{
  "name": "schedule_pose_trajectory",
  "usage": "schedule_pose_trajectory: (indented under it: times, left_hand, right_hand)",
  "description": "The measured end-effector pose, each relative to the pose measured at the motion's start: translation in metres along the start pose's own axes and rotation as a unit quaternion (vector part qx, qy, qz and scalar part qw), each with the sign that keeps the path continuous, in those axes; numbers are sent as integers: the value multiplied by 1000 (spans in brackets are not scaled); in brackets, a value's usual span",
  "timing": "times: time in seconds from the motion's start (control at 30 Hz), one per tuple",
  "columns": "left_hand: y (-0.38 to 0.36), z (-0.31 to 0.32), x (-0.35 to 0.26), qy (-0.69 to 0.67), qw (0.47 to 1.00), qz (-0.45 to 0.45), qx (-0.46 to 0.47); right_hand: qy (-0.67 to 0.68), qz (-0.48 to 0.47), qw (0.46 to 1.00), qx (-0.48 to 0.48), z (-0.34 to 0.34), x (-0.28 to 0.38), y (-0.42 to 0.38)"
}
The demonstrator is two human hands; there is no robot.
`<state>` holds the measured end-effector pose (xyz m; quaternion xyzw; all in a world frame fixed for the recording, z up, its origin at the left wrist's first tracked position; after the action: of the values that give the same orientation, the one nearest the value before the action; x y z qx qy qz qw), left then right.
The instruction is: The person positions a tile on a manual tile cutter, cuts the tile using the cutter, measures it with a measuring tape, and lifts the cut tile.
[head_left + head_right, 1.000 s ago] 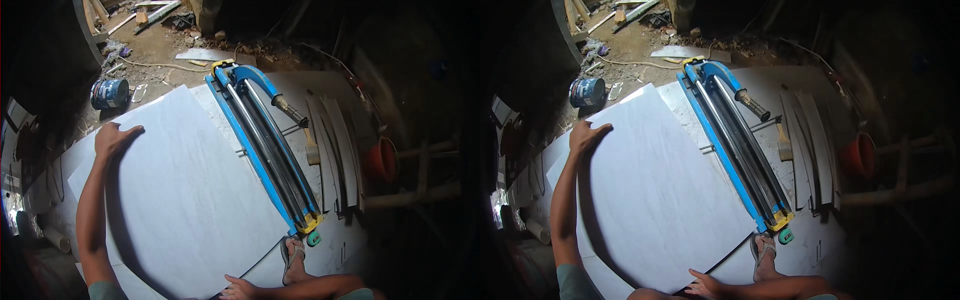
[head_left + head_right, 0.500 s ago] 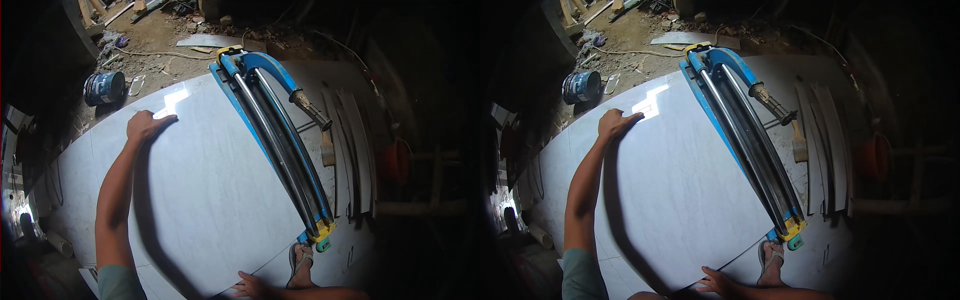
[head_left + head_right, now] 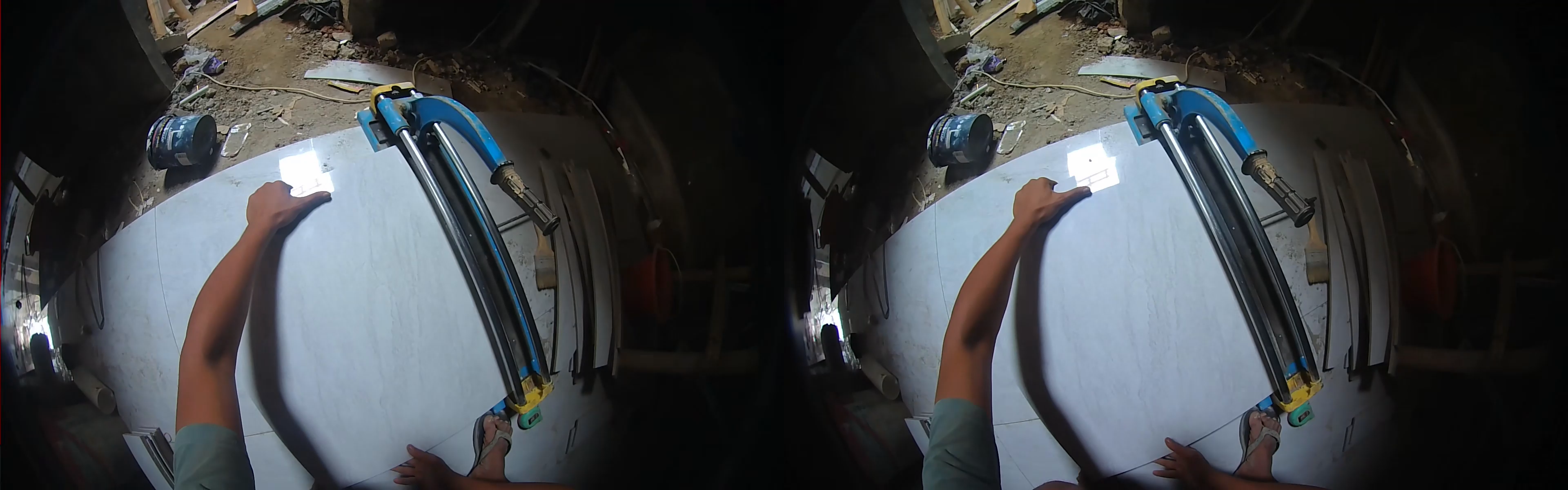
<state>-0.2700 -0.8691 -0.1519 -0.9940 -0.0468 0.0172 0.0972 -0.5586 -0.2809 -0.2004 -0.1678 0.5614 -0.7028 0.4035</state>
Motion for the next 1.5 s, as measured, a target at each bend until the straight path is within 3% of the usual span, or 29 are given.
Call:
schedule_pose_trajectory:
  times: [0.07, 0.27, 0.47, 0.57, 0.67, 0.77, 0.9, 0.93, 1.07, 1.13, 1.17, 1.23, 1.27, 1.33, 1.5]
  left_hand:
    - [2, 3, -5, 0, 1000, 3, 4]
    - [12, 8, -17, 2, 999, 14, 39]
    - [17, 13, -18, -3, 998, 27, 52]
    - [16, 17, -21, -15, 998, 37, 54]
    - [16, 17, -21, -20, 998, 39, 52]
    - [19, 17, -22, -15, 997, 43, 56]
    - [27, 18, -23, -17, 997, 44, 55]
    - [28, 17, -22, -15, 998, 40, 54]
    - [27, 18, -29, -21, 994, 48, 93]
    - [31, 20, -29, -29, 995, 50, 86]
    - [31, 20, -30, -25, 994, 53, 92]
    - [30, 21, -29, -14, 993, 58, 106]
    - [31, 22, -29, -15, 993, 56, 103]
    - [32, 24, -28, -18, 994, 52, 97]
    - [35, 25, -20, -29, 995, 50, 79]
  right_hand:
    - [-15, -2, 999, -39, 8, 6, -9]
    - [-83, -44, 994, 55, -19, 2, 23]
    - [74, 27, 996, -31, -45, -14, 46]
    - [-27, 19, 994, -107, -11, -7, 4]
    - [-36, 61, 984, -164, 12, -11, -19]
    - [-32, 16, 994, -100, 6, -23, 1]
    - [-41, -57, 989, 133, -60, -48, 79]
    - [-33, -53, 988, 144, -87, -54, 94]
    - [-17, -28, 999, -31, -17, -42, 37]
    - [-125, -152, 961, 195, -48, -52, 76]
    - [-177, -212, 911, 305, -56, -55, 81]
    - [-45, -81, 963, 253, -65, -65, 94]
    - [-42, -62, 983, 166, -53, -57, 84]
    - [-44, -34, 994, 90, -19, -44, 56]
    - [-60, -20, 995, 71, 5, -36, 41]
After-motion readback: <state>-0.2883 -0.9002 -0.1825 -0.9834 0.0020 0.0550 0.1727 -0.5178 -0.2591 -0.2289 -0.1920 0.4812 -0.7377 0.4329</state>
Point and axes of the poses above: each hand's wrist, its own y-axis towards the middle knuckle, its own z-axis out of the palm, x = y × z, the point moved 10 cm from there along y, towards the middle knuckle, and after that the axes turned 15 degrees about y, right-handed, at the moved point
